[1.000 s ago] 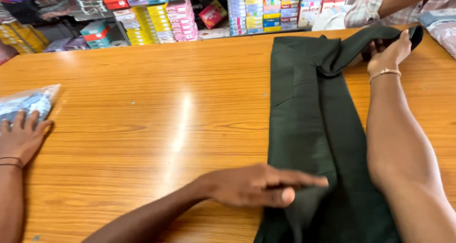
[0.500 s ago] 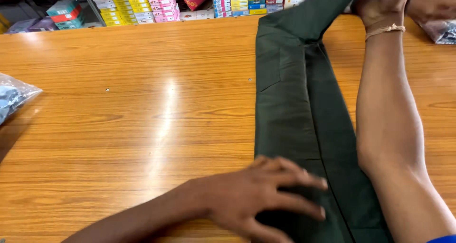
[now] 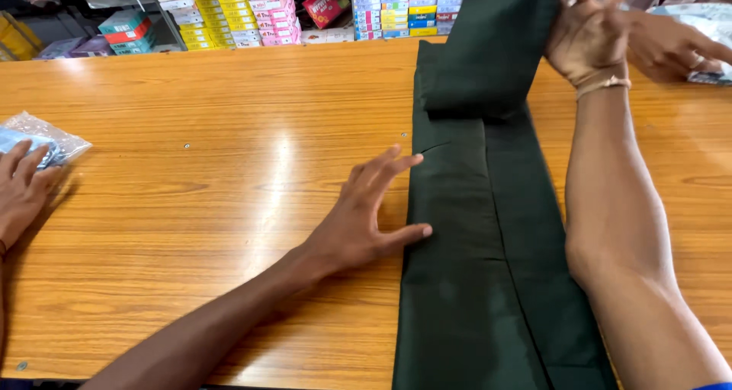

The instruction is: Folding a green long-sleeved shirt on a wooden table in a retail or warehouse setting.

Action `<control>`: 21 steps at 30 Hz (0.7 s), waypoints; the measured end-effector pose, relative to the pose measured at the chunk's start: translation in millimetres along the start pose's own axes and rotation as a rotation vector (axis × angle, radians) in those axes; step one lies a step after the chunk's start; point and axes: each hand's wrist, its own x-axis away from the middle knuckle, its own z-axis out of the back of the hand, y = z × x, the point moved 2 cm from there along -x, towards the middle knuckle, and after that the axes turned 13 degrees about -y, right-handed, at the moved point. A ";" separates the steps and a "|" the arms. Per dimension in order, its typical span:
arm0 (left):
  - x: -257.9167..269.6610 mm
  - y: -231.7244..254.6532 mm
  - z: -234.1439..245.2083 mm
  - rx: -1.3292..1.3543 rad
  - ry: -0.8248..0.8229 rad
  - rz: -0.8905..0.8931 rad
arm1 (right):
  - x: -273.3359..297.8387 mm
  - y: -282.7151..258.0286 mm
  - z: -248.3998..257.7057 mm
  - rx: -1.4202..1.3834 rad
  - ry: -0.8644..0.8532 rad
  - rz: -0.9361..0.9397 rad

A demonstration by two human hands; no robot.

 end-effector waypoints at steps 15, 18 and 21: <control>4.3 6.2 1.6 0.105 -0.070 -0.188 | -20.6 -22.0 37.9 0.220 -0.254 -0.075; 9.5 22.6 -14.0 -0.020 -0.179 -0.356 | -28.3 -8.4 -14.3 0.455 -0.163 -0.344; 18.2 41.5 -30.8 -0.143 -0.268 -0.453 | -17.1 36.4 -3.5 0.779 0.030 -0.738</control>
